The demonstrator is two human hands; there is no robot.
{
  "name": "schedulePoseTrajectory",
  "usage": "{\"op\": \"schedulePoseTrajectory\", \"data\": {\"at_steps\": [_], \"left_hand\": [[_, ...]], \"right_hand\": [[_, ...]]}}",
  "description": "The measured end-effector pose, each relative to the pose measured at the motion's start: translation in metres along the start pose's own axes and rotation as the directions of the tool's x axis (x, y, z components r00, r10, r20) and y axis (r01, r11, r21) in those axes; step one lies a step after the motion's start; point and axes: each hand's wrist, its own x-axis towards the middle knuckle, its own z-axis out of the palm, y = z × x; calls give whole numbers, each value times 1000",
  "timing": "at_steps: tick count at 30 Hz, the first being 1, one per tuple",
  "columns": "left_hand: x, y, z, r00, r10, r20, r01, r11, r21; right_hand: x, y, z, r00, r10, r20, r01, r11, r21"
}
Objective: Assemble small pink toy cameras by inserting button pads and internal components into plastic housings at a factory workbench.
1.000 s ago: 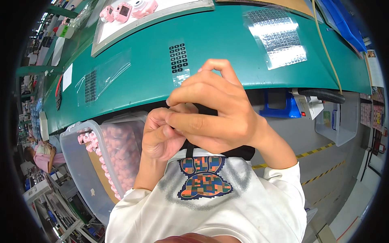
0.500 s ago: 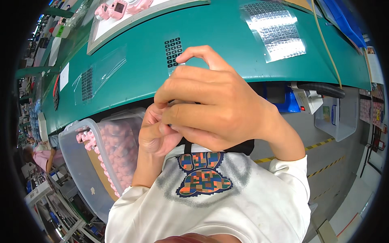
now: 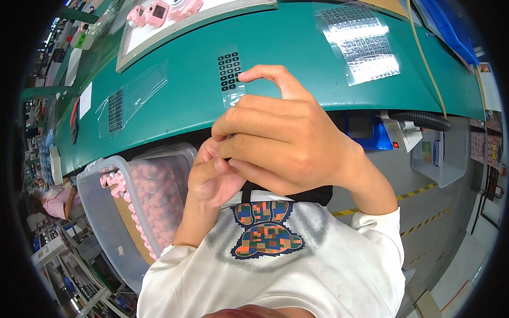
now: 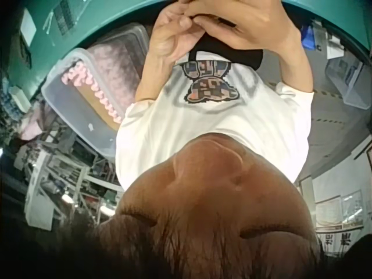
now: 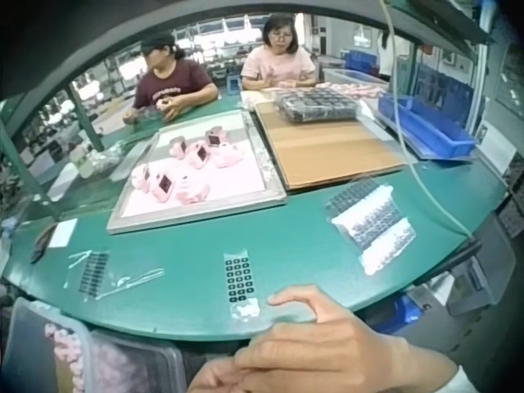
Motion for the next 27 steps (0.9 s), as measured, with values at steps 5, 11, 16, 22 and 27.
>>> {"op": "schedulePoseTrajectory", "data": {"at_steps": [5,11,16,22,27], "left_hand": [[0,-2,-10,991,12,132,-9,1000,-21],[-1,-2,-14,989,11,145,-11,1000,-1],[0,-3,-6,992,-1,125,-2,1000,19],[-1,-7,-12,997,55,63,-56,998,17],[-13,0,-15,993,106,-43,-104,993,56]], "right_hand": [[-2,0,2,999,23,-43,-18,993,114],[-1,1,5,998,34,-44,-24,980,197],[-2,2,1,994,98,52,-108,960,257],[1,-5,6,989,132,60,-139,981,135],[6,6,17,993,91,76,-105,974,199]]}}
